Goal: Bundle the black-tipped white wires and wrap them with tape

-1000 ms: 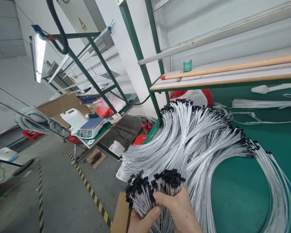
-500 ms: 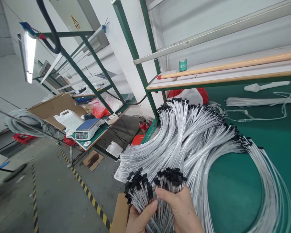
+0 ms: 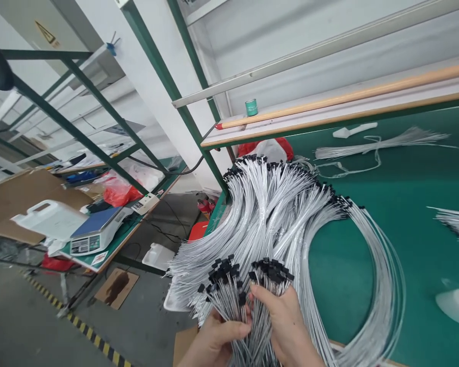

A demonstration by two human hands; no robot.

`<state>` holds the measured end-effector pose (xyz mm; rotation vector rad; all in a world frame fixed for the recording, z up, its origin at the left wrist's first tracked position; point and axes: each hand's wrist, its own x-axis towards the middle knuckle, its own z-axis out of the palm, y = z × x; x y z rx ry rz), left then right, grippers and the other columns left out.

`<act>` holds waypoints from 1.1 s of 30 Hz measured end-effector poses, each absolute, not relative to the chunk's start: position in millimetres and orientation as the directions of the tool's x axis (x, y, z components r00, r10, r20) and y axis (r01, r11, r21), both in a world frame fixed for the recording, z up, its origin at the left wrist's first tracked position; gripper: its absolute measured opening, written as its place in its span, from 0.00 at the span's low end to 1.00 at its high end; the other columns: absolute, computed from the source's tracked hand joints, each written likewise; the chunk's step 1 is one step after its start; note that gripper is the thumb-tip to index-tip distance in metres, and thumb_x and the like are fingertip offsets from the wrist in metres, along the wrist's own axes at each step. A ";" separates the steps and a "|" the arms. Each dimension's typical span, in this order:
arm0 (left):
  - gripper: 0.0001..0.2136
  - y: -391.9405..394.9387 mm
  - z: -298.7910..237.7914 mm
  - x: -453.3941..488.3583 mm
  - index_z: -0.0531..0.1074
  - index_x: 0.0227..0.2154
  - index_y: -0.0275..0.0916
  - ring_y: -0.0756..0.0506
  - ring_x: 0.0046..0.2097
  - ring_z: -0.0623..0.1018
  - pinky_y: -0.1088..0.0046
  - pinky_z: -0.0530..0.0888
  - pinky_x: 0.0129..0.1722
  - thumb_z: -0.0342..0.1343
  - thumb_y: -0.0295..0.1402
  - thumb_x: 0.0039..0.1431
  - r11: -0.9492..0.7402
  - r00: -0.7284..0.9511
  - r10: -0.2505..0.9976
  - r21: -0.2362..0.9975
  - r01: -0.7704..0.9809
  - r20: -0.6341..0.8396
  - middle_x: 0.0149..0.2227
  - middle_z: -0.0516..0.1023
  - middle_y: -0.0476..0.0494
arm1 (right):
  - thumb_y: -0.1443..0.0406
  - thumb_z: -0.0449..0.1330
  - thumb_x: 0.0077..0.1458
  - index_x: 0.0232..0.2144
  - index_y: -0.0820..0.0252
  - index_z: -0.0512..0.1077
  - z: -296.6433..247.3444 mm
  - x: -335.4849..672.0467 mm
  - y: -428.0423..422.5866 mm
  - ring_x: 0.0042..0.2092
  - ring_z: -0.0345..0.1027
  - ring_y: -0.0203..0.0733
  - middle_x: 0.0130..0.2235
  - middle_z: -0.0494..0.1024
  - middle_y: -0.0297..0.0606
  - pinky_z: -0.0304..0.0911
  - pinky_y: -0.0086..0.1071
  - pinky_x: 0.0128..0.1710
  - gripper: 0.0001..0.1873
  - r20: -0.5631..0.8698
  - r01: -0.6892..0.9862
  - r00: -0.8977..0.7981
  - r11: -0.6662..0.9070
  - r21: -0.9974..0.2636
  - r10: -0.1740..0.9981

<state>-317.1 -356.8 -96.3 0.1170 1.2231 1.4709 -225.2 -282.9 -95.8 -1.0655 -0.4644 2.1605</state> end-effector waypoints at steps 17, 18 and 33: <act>0.24 -360.4 -123.3 -329.8 0.75 0.37 0.35 0.39 0.36 0.77 0.62 0.71 0.41 0.68 0.32 0.31 0.110 -0.405 0.849 0.863 -0.492 -0.339 0.35 0.80 0.38 | 0.66 0.71 0.21 0.28 0.62 0.73 -101.2 -233.6 -284.4 0.32 0.72 0.50 0.27 0.79 0.39 0.66 0.39 0.33 0.23 -0.437 -0.301 -0.462 -0.599 -0.742 0.772; 0.24 -360.9 -124.0 -329.5 0.75 0.37 0.35 0.37 0.40 0.77 0.61 0.69 0.45 0.69 0.32 0.30 0.109 -0.434 0.833 0.872 -0.477 -0.342 0.38 0.79 0.37 | 0.66 0.71 0.22 0.28 0.62 0.73 -102.2 -234.1 -284.8 0.32 0.72 0.50 0.27 0.79 0.39 0.66 0.40 0.34 0.22 -0.432 -0.295 -0.448 -0.586 -0.755 0.783; 0.15 -373.1 -141.0 -330.0 0.77 0.34 0.41 0.37 0.55 0.66 0.67 0.61 0.54 0.65 0.36 0.39 0.306 -0.607 0.565 0.826 -0.474 -0.558 0.44 0.77 0.43 | 0.66 0.70 0.27 0.26 0.62 0.73 -108.2 -236.6 -288.3 0.32 0.72 0.51 0.27 0.79 0.39 0.66 0.40 0.34 0.17 -0.476 -0.322 -0.330 -0.571 -0.755 0.815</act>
